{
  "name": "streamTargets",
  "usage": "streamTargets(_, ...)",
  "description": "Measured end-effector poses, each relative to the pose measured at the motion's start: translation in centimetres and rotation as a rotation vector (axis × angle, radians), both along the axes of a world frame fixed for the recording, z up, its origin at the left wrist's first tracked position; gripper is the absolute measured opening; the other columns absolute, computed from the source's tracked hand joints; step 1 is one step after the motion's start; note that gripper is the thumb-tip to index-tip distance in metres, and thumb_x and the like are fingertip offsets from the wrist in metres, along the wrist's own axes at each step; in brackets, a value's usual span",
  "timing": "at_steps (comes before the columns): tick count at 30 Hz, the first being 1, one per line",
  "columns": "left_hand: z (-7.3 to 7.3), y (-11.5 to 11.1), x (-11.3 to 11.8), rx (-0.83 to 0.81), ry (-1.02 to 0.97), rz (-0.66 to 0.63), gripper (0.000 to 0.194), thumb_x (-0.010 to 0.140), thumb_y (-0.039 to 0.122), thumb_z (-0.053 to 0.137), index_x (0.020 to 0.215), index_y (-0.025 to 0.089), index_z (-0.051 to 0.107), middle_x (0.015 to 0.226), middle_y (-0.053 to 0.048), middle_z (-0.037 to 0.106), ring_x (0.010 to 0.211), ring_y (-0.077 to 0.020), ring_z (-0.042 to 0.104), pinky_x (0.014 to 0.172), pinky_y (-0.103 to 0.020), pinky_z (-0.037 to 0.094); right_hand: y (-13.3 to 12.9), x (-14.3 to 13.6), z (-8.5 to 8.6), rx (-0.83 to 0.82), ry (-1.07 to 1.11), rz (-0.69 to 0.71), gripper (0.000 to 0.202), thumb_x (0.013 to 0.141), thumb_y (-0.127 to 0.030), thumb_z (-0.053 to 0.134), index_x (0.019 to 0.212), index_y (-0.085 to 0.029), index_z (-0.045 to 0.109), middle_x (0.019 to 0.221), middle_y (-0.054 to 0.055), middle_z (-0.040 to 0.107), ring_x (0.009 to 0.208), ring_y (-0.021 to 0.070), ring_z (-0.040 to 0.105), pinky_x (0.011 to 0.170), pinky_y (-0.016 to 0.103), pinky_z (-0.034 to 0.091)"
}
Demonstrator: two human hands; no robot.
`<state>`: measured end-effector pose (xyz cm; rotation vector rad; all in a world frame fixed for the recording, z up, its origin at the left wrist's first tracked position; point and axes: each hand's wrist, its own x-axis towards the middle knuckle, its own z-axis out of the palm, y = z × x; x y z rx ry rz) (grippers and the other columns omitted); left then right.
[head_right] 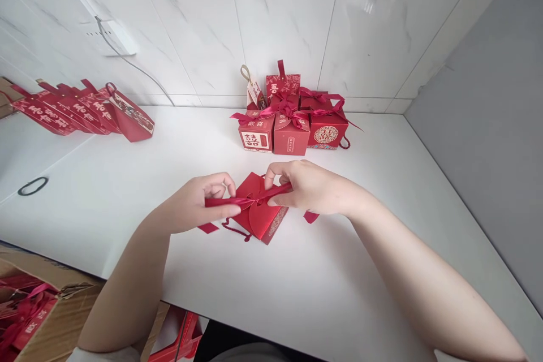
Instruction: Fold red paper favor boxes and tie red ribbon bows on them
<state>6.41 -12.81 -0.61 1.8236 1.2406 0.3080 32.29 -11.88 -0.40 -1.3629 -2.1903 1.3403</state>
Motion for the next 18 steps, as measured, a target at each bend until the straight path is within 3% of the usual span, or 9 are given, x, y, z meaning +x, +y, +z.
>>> streamTargets(2, 0.2, -0.2, -0.2, 0.059, -0.018, -0.065, 0.021, 0.079, 0.027, 0.060, 0.099, 0.025, 0.055, 0.066, 0.006, 0.051, 0.054, -0.0091, 0.046, 0.047, -0.020, 0.040, -0.3, 0.0, 0.3, 0.087, -0.001, 0.027, 0.016, 0.082, -0.029, 0.057, 0.097, -0.027, 0.062, 0.074, -0.002, 0.059, 0.056, 0.0115, 0.048, 0.046, 0.024, 0.037)
streamTargets(5, 0.1, -0.3, -0.3, 0.218, -0.026, -0.068, 0.032, 0.079, 0.016, 0.052, 0.109, 0.027, 0.056, 0.065, 0.006, 0.049, 0.051, -0.0078, 0.044, 0.047, -0.019, 0.041, -0.4, -0.2, 0.5, 0.189, 0.051, 0.082, 0.021, 0.084, -0.023, 0.052, 0.098, -0.029, 0.067, 0.081, -0.002, 0.065, 0.064, 0.0128, 0.056, 0.057, 0.026, 0.045)
streamTargets(11, -1.2, 0.4, -0.3, 0.545, -0.118, -0.183, 0.020, 0.089, 0.026, 0.057, 0.101, 0.026, 0.073, 0.084, -0.003, 0.063, 0.069, -0.0107, 0.057, 0.063, -0.023, 0.047, 0.0, -0.3, 0.2, 0.170, 0.118, 0.133, 0.020, 0.087, -0.028, 0.054, 0.096, -0.030, 0.072, 0.102, -0.002, 0.071, 0.086, 0.0179, 0.066, 0.078, 0.032, 0.053)
streamTargets(16, -1.9, 0.9, -0.5, 0.609, -0.066, -0.210, 0.020, 0.089, 0.034, 0.060, 0.102, 0.030, 0.075, 0.091, -0.004, 0.063, 0.068, -0.0095, 0.057, 0.063, -0.024, 0.047, 0.2, -0.3, -0.2, 0.159, 0.083, 0.105, 0.030, 0.086, -0.031, 0.058, 0.116, -0.033, 0.064, 0.104, 0.000, 0.069, 0.081, 0.0169, 0.064, 0.066, 0.029, 0.052)
streamTargets(18, -1.8, 0.9, -0.4, 0.657, -0.049, -0.189, 0.019, 0.089, 0.035, 0.060, 0.098, 0.030, 0.076, 0.095, -0.004, 0.063, 0.070, -0.0099, 0.057, 0.064, -0.025, 0.047, 0.2, -0.3, -0.2, 0.213, 0.078, 0.135, 0.024, 0.088, -0.031, 0.057, 0.110, -0.031, 0.067, 0.102, 0.002, 0.066, 0.078, 0.0152, 0.062, 0.062, 0.027, 0.050)
